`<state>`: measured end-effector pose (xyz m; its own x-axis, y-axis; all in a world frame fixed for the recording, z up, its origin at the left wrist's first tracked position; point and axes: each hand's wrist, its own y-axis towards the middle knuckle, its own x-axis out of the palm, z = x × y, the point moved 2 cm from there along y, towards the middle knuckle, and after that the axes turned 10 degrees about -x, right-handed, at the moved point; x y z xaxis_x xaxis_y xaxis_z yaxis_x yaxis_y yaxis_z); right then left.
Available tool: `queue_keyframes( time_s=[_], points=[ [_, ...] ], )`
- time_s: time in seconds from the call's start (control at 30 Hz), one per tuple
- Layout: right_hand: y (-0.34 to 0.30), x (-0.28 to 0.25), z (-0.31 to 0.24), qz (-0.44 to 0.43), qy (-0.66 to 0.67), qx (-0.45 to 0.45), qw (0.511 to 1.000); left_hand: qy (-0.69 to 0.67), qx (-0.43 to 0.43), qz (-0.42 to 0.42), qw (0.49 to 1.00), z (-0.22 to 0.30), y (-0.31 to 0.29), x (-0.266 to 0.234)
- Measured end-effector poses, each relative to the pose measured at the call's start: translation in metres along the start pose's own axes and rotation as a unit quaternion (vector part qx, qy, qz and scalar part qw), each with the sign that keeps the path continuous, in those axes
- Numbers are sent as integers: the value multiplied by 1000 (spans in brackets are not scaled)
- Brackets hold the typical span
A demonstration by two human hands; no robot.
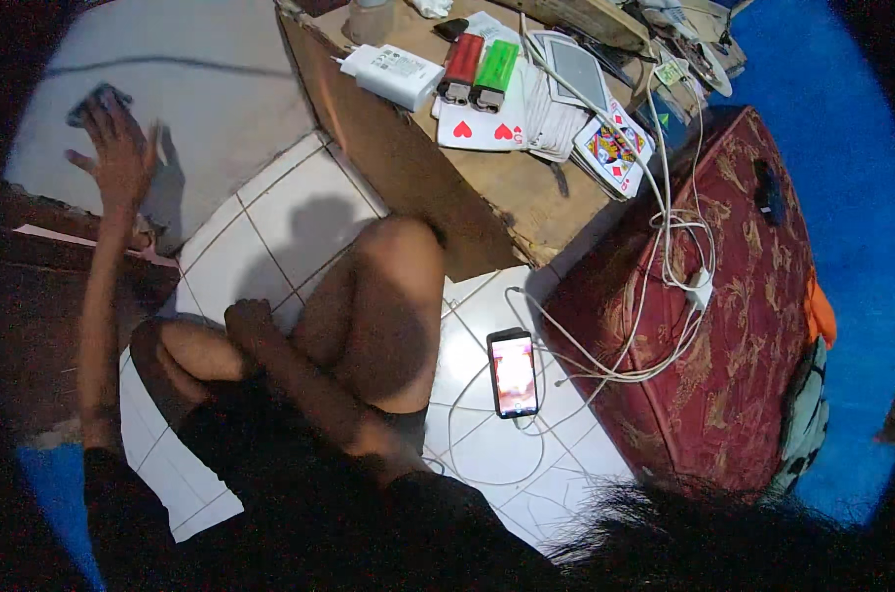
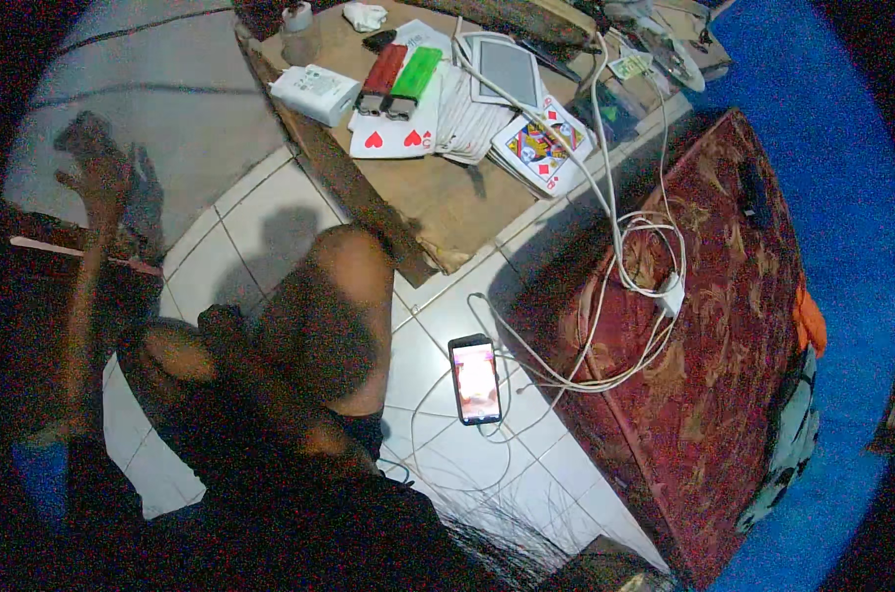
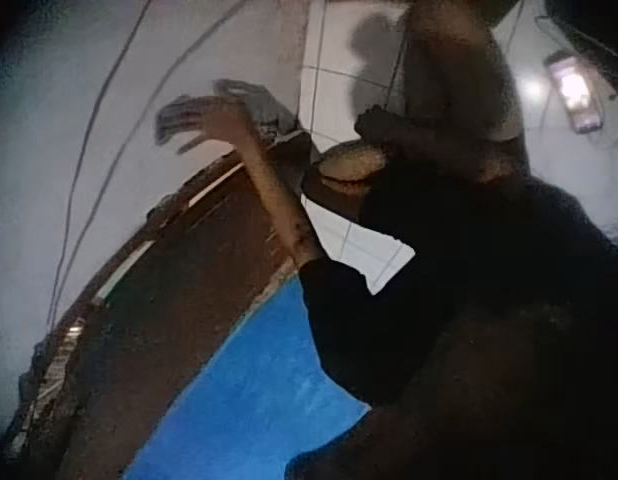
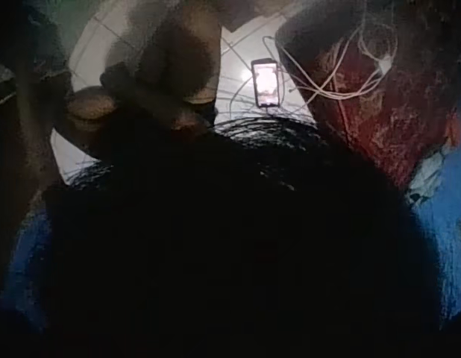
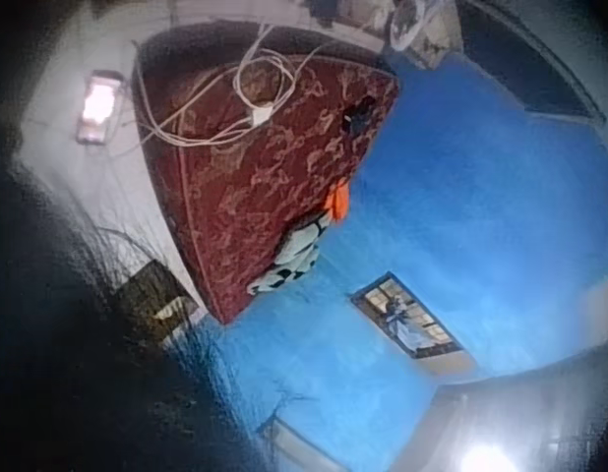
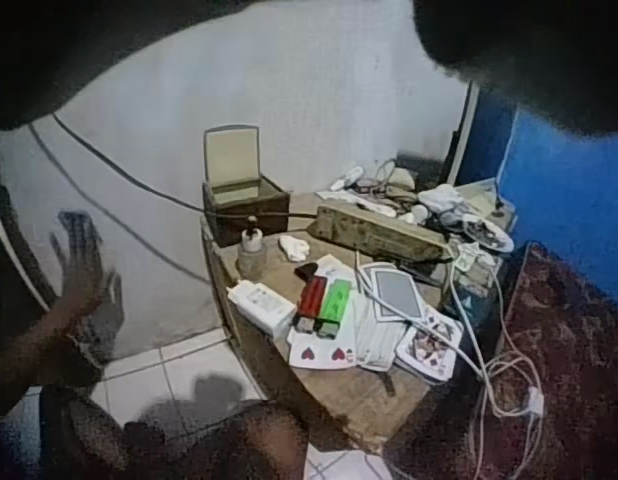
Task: The person sands a wall by hand using sandpaper.
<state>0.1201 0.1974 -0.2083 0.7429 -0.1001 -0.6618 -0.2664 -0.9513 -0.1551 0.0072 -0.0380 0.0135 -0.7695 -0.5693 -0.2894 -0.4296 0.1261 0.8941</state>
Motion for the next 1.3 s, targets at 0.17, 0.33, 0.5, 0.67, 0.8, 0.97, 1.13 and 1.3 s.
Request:
queue_keyframes(
  time_s=[0.17,0.33,0.5,0.67,0.8,0.97,1.13,1.3],
  points=[
    [-16,-1,22,116,-78,-24,990,-16,-3,-51,999,35,7,0],
    [-9,5,-23,9,-40,-38,998,22,-8,43,999,-36,69,-27],
    [-3,4,26,49,-45,24,997,551,43,-251,795,23,81,-16],
    [-7,7,14,60,-80,-27,995,60,-20,-18,998,13,15,-5],
    [-3,13,-32,66,-40,-46,996,49,-19,-74,996,-47,24,-17],
    [20,4,-28,-188,-481,320,794,12,-61,77,995,14,79,-8],
    [-6,8,-2,4,-39,-11,999,50,-28,46,997,-25,39,-10],
    [-8,7,11,85,-78,6,993,42,-11,23,999,5,39,-12]
  ],
)
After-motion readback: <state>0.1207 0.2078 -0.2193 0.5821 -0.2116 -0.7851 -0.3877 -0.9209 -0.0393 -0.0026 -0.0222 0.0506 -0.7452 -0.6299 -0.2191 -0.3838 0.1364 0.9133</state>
